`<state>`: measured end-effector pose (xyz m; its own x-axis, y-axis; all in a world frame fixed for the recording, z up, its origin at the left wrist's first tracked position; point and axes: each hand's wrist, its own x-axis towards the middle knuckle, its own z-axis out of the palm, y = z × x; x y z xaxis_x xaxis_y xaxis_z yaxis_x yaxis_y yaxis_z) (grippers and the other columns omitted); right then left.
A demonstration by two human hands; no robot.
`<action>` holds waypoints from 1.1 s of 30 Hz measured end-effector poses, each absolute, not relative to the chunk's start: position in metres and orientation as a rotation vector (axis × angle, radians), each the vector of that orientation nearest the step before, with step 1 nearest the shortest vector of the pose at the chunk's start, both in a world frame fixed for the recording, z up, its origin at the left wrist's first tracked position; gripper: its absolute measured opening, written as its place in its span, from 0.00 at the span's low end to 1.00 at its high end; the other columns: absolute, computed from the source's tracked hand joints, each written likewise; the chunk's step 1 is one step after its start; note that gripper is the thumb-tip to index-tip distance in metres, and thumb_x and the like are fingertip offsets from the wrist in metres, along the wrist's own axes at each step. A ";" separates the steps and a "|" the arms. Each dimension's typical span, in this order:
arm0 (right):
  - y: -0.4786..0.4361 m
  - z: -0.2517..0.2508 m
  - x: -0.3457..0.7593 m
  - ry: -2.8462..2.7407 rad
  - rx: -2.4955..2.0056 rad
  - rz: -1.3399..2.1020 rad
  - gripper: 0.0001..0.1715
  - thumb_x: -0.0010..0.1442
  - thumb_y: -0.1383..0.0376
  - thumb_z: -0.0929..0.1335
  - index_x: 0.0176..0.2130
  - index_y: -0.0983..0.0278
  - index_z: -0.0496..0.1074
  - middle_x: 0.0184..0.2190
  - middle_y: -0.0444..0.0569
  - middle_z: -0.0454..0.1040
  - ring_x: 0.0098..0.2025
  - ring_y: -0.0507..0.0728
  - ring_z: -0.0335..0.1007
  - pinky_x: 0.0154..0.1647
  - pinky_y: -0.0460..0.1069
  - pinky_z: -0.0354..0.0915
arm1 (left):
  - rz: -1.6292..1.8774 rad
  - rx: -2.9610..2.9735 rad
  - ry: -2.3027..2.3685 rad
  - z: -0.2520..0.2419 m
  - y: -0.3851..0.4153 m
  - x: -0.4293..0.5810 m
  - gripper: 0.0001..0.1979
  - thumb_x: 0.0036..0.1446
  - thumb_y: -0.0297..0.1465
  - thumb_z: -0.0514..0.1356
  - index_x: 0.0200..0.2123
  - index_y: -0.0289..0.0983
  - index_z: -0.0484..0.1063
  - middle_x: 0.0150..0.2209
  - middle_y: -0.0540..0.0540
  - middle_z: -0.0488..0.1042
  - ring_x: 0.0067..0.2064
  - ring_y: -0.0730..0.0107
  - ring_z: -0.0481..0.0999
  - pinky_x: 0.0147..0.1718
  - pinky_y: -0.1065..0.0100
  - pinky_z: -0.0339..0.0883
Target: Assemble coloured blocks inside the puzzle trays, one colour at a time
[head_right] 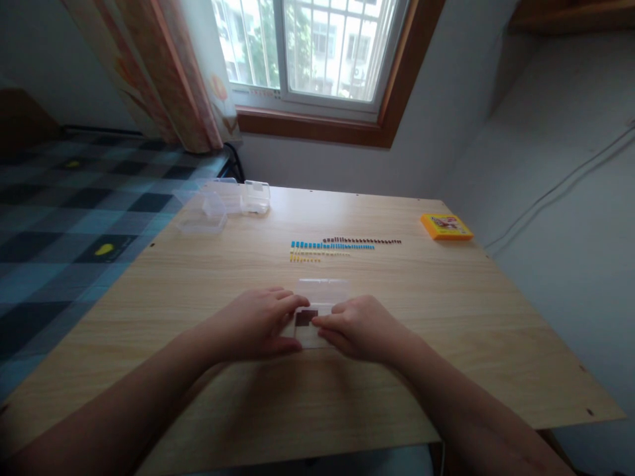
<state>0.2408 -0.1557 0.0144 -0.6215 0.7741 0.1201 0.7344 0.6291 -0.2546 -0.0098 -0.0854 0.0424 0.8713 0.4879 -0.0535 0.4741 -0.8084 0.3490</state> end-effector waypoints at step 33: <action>-0.156 0.013 0.219 -2.501 -1.654 0.134 0.14 0.69 0.60 0.67 0.38 0.58 0.83 0.34 0.48 0.84 0.32 0.56 0.79 0.32 0.48 0.59 | 0.041 2.697 0.731 0.042 -0.086 -0.008 0.19 0.57 0.44 0.68 0.47 0.41 0.74 0.44 0.46 0.80 0.44 0.56 0.79 0.40 0.61 0.68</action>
